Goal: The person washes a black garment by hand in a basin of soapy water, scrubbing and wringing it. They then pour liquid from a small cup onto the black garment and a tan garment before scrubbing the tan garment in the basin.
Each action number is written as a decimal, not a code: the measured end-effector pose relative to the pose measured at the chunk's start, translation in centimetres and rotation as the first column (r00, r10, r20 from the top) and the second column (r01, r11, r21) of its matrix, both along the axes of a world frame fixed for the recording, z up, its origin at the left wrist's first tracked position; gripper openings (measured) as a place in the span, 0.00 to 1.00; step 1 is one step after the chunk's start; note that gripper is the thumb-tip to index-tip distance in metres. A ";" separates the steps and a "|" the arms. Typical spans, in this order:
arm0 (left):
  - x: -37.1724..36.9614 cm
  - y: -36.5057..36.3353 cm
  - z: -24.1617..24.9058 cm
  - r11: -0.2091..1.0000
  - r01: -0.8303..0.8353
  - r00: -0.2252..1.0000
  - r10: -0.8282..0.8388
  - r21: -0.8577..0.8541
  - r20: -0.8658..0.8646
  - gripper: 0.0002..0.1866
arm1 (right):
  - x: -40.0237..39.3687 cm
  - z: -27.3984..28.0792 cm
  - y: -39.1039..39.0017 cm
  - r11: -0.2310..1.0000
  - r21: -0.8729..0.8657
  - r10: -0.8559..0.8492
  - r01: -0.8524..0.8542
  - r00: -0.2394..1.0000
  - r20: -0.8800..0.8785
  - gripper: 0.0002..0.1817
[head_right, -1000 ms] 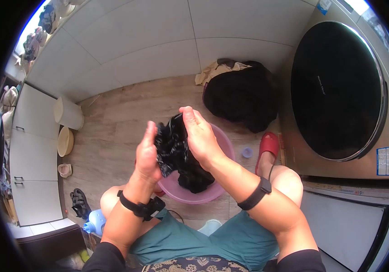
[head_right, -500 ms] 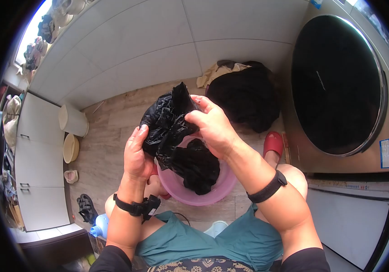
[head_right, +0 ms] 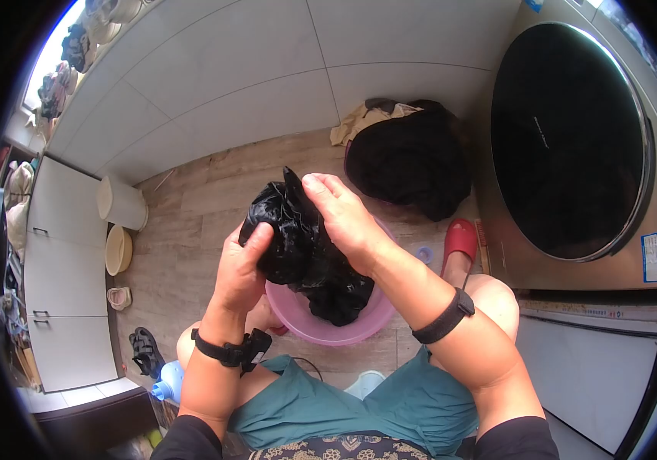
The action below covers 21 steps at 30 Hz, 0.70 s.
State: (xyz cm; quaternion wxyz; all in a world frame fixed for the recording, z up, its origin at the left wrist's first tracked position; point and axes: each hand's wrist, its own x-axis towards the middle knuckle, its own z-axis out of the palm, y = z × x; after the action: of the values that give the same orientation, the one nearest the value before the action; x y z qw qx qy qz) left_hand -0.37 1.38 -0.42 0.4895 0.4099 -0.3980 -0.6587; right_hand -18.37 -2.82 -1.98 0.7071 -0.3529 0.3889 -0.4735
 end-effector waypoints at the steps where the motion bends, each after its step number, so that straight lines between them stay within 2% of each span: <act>1: 0.0 -0.2 0.0 0.999 -0.041 0.998 0.041 0.004 -0.040 0.18 | -0.2 0.0 0.0 0.998 -0.056 -0.003 -0.003 0.994 -0.112 0.29; 4: 0.2 -0.6 -0.1 0.993 -0.106 0.978 0.113 0.048 -0.174 0.18 | -0.1 1.7 0.7 0.998 -0.023 0.057 -0.067 0.953 -0.299 0.36; 5: 0.1 -0.6 0.0 0.990 -0.125 0.968 0.135 0.058 -0.211 0.17 | -0.1 1.2 0.7 0.990 -0.073 0.084 -0.121 0.919 -0.384 0.39; 6: 0.2 -0.6 -0.1 0.990 -0.131 0.959 0.141 0.056 -0.246 0.16 | 0.6 -0.2 0.7 0.968 -0.211 0.042 -0.135 0.919 -0.393 0.39; 8: 0.2 -0.6 -0.4 0.989 -0.139 0.937 0.150 0.055 -0.315 0.16 | 1.0 -1.3 1.0 0.946 -0.237 0.122 -0.220 0.922 -0.367 0.43; 12: 0.6 -0.7 -0.7 0.981 -0.103 0.848 0.173 0.163 -0.500 0.20 | 0.5 0.0 1.2 0.889 -0.359 0.071 -0.284 0.859 -0.506 0.41; 16: 1.3 -1.0 -1.4 0.978 -0.065 0.812 0.167 0.198 -0.559 0.23 | 0.7 -0.1 1.7 0.943 -0.166 0.239 -0.288 0.935 -0.262 0.33; 18: 1.0 -0.8 -0.9 0.985 -0.032 0.842 0.119 0.170 -0.526 0.22 | 0.5 0.3 1.6 0.948 -0.039 0.312 -0.317 0.946 -0.091 0.28; 20: 0.8 -0.6 -0.5 0.992 -0.022 0.892 0.077 0.127 -0.446 0.20 | 0.3 0.7 1.3 0.970 -0.007 0.242 -0.243 0.969 -0.053 0.15; 21: 0.8 -0.5 -0.4 0.995 -0.025 0.923 0.061 0.099 -0.379 0.19 | -0.1 0.7 1.0 0.976 0.003 0.216 -0.216 0.976 0.001 0.13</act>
State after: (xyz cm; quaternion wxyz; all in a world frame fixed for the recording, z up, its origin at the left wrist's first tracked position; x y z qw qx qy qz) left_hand 0.38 0.87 -0.83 0.5525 0.3047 -0.2555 -0.7326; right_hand -18.42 -1.80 -1.33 0.7550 -0.3919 0.3488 -0.3934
